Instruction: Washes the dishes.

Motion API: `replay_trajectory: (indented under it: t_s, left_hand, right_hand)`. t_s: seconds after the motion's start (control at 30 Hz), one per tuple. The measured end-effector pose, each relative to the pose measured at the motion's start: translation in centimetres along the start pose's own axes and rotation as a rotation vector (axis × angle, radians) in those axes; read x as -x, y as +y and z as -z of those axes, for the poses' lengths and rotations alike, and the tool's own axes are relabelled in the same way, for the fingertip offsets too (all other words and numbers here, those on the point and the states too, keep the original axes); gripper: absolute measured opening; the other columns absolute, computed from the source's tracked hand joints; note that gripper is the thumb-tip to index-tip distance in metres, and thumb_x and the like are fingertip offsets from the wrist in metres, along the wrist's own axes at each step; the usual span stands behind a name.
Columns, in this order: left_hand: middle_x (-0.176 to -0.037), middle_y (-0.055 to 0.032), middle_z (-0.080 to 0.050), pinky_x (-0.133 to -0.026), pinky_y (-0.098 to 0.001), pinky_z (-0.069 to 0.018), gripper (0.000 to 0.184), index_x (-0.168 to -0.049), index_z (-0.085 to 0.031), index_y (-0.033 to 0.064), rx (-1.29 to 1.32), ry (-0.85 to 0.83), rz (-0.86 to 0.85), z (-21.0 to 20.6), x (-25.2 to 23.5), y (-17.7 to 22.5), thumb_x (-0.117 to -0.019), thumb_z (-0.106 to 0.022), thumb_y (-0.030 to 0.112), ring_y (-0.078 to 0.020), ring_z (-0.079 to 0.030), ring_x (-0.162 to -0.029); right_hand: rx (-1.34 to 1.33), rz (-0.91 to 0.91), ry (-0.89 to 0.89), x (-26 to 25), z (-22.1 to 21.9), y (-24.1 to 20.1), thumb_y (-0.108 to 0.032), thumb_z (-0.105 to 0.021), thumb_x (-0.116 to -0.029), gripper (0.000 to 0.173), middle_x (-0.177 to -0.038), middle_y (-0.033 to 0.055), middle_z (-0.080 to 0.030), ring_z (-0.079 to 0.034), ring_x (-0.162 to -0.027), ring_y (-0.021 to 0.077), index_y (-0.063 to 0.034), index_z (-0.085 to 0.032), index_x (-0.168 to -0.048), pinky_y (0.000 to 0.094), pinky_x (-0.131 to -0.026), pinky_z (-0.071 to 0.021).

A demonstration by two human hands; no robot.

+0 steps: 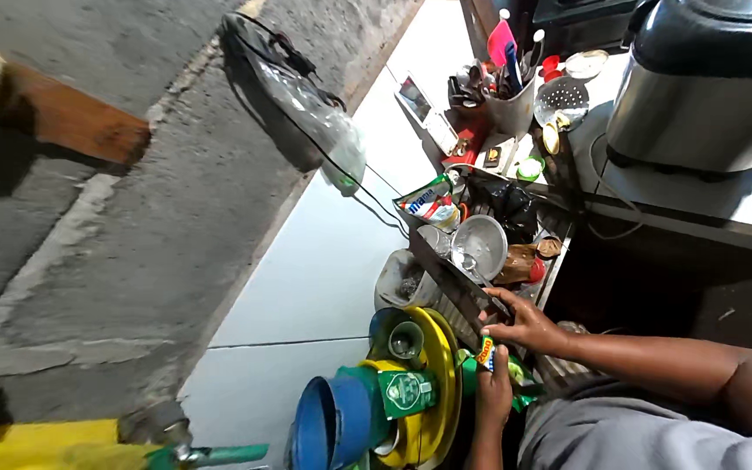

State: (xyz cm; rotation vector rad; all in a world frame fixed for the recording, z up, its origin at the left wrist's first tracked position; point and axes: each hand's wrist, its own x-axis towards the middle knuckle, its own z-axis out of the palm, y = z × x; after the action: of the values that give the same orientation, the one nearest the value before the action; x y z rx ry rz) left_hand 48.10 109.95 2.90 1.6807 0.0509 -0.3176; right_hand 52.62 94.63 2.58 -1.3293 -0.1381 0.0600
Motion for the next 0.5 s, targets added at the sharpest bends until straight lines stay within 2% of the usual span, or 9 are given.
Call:
replay_trajectory:
  t_s: [0.03,0.1,0.17,0.2,0.3,0.37,0.43,0.5]
  left_hand:
    - [-0.11,-0.0055,-0.064,-0.092,-0.0201,-0.0519,0.044,-0.129,-0.05,-0.0104,-0.043,0.006,-0.002,-0.2,-0.2,0.1,-0.1025,-0.053,0.025,0.0012,-0.061,-0.099]
    - [-0.113,-0.009,-0.064,-0.094,-0.0206,-0.0506,0.041,-0.129,-0.052,-0.0101,-0.09,0.01,0.033,-0.2,-0.5,0.1,-0.1031,-0.054,0.021,-0.0002,-0.061,-0.102]
    - [-0.112,-0.0106,-0.065,-0.093,-0.0236,-0.0526,0.039,-0.129,-0.054,-0.0087,-0.092,0.012,0.087,0.0,-0.8,-0.2,-0.1031,-0.055,0.021,-0.0032,-0.063,-0.101]
    - [-0.113,-0.0111,-0.065,-0.093,-0.0248,-0.0534,0.039,-0.13,-0.053,-0.0078,-0.081,0.003,0.122,0.1,-0.9,-0.2,-0.1036,-0.055,0.021,-0.0046,-0.064,-0.1]
    - [-0.108,-0.0107,-0.068,-0.089,-0.0278,-0.0571,0.039,-0.129,-0.054,-0.0062,-0.058,-0.028,0.214,0.7,-1.3,-0.5,-0.1028,-0.059,0.022,-0.008,-0.067,-0.096]
    - [-0.11,-0.0117,-0.069,-0.091,-0.0308,-0.0566,0.042,-0.132,-0.053,-0.0054,-0.038,-0.058,0.246,1.7,-1.2,-1.1,-0.1003,-0.063,0.02,-0.0122,-0.068,-0.098]
    - [-0.106,-0.0143,-0.073,-0.087,-0.0366,-0.0608,0.043,-0.137,-0.051,-0.0052,0.061,-0.047,0.231,3.0,-0.9,-1.7,-0.1002,-0.062,0.014,-0.0202,-0.073,-0.094]
    - [-0.103,-0.0141,-0.072,-0.083,-0.037,-0.0617,0.047,-0.141,-0.049,-0.0046,0.159,0.026,0.203,4.2,-0.5,-1.8,-0.0976,-0.062,0.009,-0.0211,-0.073,-0.088]
  right_hand:
    - [0.008,-0.001,-0.01,-0.2,0.2,0.2,-0.015,-0.074,-0.0921,0.064,-0.111,0.0064,-0.07,-0.068,-0.092,0.0088,0.0011,-0.045,-0.146,0.0257,-0.083,-0.0584]
    - [0.031,-0.009,-0.04,-0.7,0.8,0.6,-0.014,-0.076,-0.0903,0.067,-0.115,0.008,-0.07,-0.069,-0.092,0.0094,-0.0004,-0.044,-0.147,0.0264,-0.082,-0.0588]
    - [0.066,-0.068,-0.142,-1.5,1.3,0.5,-0.016,-0.078,-0.0887,0.078,-0.135,0.0112,-0.061,-0.068,-0.101,0.0104,-0.004,-0.037,-0.153,0.028,-0.087,-0.059]
    - [0.075,-0.096,-0.186,-2.0,1.6,0.6,-0.015,-0.079,-0.0881,0.081,-0.141,0.0122,-0.057,-0.068,-0.103,0.0113,-0.0054,-0.034,-0.155,0.0288,-0.088,-0.0591]
    - [0.164,-0.102,-0.268,-3.5,2.6,1.6,-0.014,-0.077,-0.0897,0.075,-0.137,0.0144,-0.06,-0.068,-0.101,0.0133,-0.0075,-0.039,-0.154,0.0313,-0.089,-0.0581]
    - [0.213,-0.119,-0.299,-4.2,3.6,1.7,-0.015,-0.074,-0.09,0.073,-0.135,0.0147,-0.062,-0.067,-0.105,0.0137,-0.0091,-0.04,-0.154,0.0324,-0.091,-0.0572]
    - [0.286,-0.152,-0.327,-4.5,5.4,1.8,-0.016,-0.071,-0.0917,0.069,-0.132,0.0138,-0.064,-0.067,-0.107,0.0148,-0.0126,-0.043,-0.154,0.035,-0.093,-0.0562]
    - [0.41,-0.155,-0.402,-4.6,7.7,2.5,-0.019,-0.067,-0.0958,0.062,-0.136,0.013,-0.063,-0.066,-0.112,0.0166,-0.0155,-0.046,-0.154,0.0383,-0.098,-0.054]
